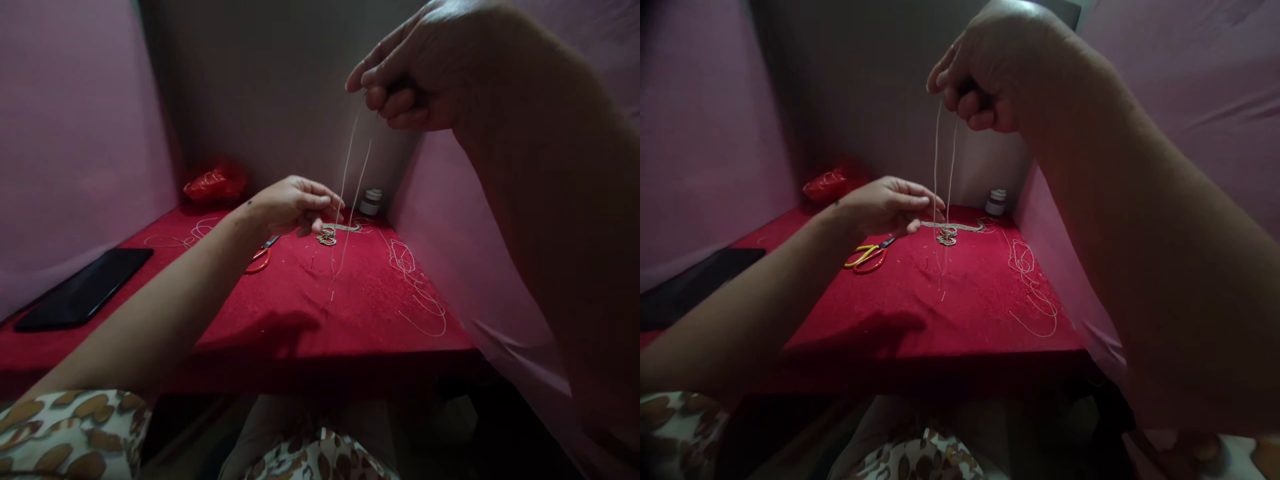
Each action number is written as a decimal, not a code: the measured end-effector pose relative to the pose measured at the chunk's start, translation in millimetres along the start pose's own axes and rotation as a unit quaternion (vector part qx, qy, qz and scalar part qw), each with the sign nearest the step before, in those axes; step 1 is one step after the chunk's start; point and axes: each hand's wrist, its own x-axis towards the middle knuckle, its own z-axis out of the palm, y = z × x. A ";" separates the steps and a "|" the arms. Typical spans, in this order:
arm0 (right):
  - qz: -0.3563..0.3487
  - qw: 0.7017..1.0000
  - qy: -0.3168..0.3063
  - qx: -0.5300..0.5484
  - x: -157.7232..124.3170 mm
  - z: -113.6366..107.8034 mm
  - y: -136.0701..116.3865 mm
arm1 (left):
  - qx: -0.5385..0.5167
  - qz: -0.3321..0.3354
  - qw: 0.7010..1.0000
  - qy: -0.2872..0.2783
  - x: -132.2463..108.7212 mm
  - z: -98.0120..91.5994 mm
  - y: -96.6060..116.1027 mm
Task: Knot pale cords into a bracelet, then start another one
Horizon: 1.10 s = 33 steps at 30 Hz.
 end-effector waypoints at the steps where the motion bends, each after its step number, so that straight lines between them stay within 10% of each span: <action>1: 0.001 1.000 0.000 -0.001 0.0 -0.3 -0.2 | 0.001 -0.014 1.000 -0.007 -0.6 -2.9 -9.5; 11: 0.013 1.000 -0.002 -0.007 -2.8 -0.3 -3.5 | 0.031 -0.095 0.994 -0.037 -6.9 -6.3 -82.8; 33: 0.016 0.999 -0.018 0.028 0.9 -3.0 -4.9 | -0.049 -0.175 0.982 -0.056 -9.3 2.6 -116.7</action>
